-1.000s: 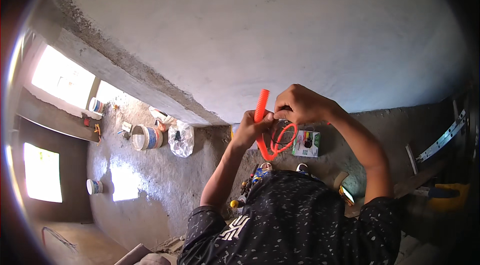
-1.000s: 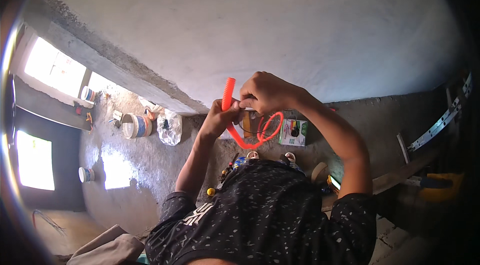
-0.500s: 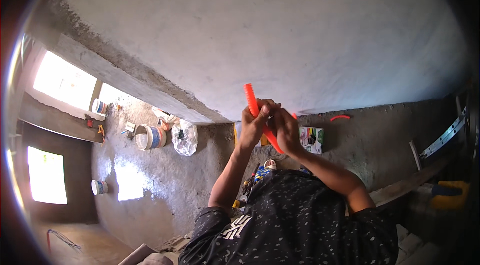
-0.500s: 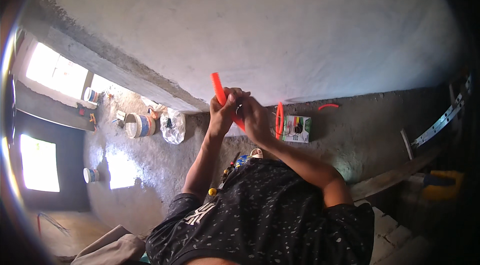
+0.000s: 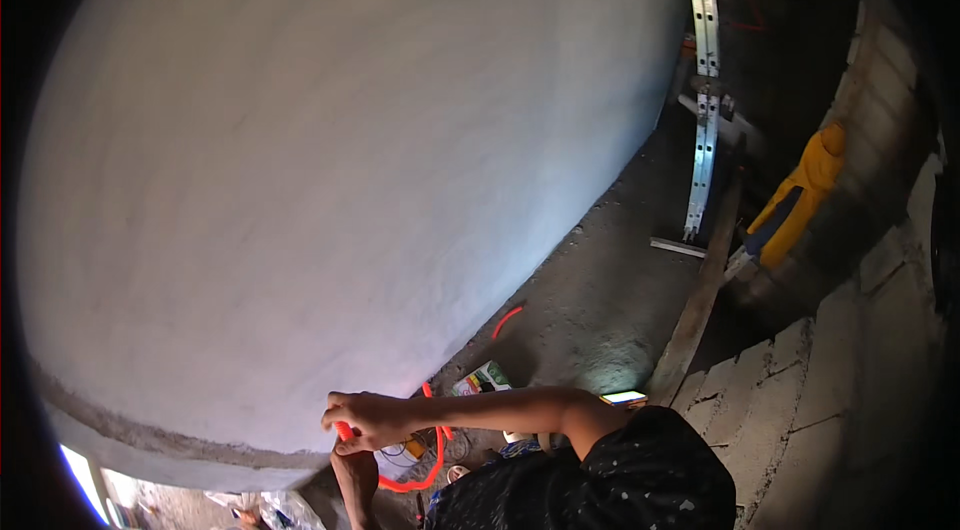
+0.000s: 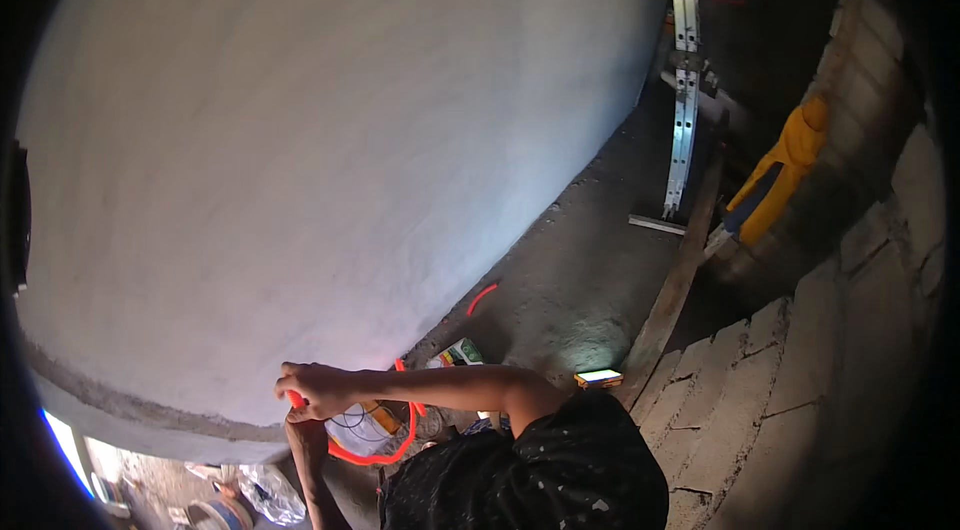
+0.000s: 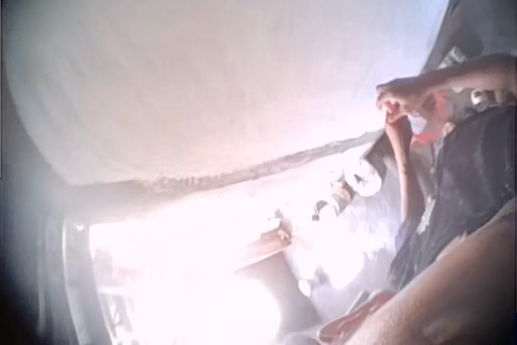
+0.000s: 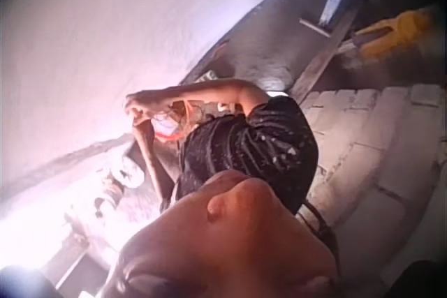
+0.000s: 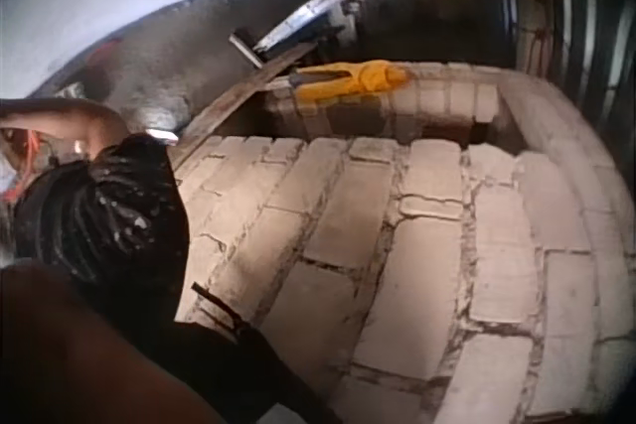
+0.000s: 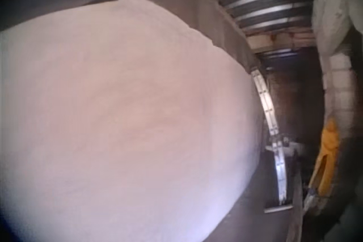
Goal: The person measures a length of red flexible conduit against a green fish tape, wraps electrical tape around a thin black wire to secure it, and then feeds the wire through the red conduit by hand.
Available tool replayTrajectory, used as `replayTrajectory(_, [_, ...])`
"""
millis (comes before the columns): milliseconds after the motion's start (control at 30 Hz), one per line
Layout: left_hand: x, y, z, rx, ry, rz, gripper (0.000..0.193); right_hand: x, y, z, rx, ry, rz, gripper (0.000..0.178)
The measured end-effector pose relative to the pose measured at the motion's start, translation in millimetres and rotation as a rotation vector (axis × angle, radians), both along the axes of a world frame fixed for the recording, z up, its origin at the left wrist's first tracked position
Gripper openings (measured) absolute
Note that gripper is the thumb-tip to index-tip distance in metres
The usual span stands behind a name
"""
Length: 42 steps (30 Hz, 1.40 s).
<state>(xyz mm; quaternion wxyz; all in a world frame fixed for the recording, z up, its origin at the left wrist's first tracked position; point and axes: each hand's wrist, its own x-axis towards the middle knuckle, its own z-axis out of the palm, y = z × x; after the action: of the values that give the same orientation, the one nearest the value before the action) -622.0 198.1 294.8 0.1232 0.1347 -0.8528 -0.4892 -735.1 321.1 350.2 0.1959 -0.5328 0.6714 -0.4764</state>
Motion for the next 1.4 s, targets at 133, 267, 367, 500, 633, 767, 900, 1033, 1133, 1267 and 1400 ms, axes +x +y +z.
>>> replayTrajectory(133, [6.0, -24.9, 7.6, 0.337, -0.141, -0.252, 0.023, 0.3, -11.1, 5.3, 0.011, 0.015, -0.06, 0.022])
replayTrajectory(267, [10.7, -98.6, 18.9, 0.379, -0.193, -0.368, 0.026, 63.3, -44.7, -5.8, -0.033, -0.251, 0.282, 0.012])
replayTrajectory(367, [-36.9, -140.8, 40.2, 0.137, -0.272, -0.384, 0.028, 135.7, -41.1, 45.1, 0.123, -0.643, 0.841, 0.012])
replayTrajectory(500, [-85.6, -101.5, 61.9, 0.744, -0.045, -0.521, 0.034, 145.5, -35.5, 75.0, -0.42, -0.698, 0.831, 0.013])
replayTrajectory(633, [-64.7, -50.7, 49.9, 0.923, 0.135, -0.359, 0.034, 80.0, 12.5, 72.6, -0.214, -0.411, 0.747, 0.052])
replayTrajectory(767, [-62.2, -25.9, 42.7, 0.429, -0.066, -0.358, 0.033, -4.5, 26.1, 22.8, -0.029, -0.312, -0.068, 0.061])
replayTrajectory(900, [-42.6, -38.2, 32.0, 0.632, -0.055, -0.406, 0.03, -36.6, 32.3, -33.6, -0.059, -0.447, 0.079, 0.026])
replayTrajectory(1033, [-46.4, -45.4, 33.6, 0.39, -0.259, -0.389, 0.029, -72.3, 42.9, -59.0, -0.042, -0.06, -0.347, 0.021])
replayTrajectory(1133, [-37.7, -62.6, 1.5, 0.319, -0.203, -0.025, 0.023, -47.1, 39.0, -85.2, 0.064, 0.162, -0.503, 0.034])
replayTrajectory(1267, [-35.9, -91.0, -12.7, 0.343, -0.094, 0.057, 0.025, -8.1, 49.9, -121.5, 0.173, -0.083, 0.022, 0.016])
replayTrajectory(1400, [-29.8, -96.4, -15.1, 0.407, -0.126, 0.139, 0.027, 7.2, 51.2, -140.4, 0.667, -0.069, 0.406, 0.034])
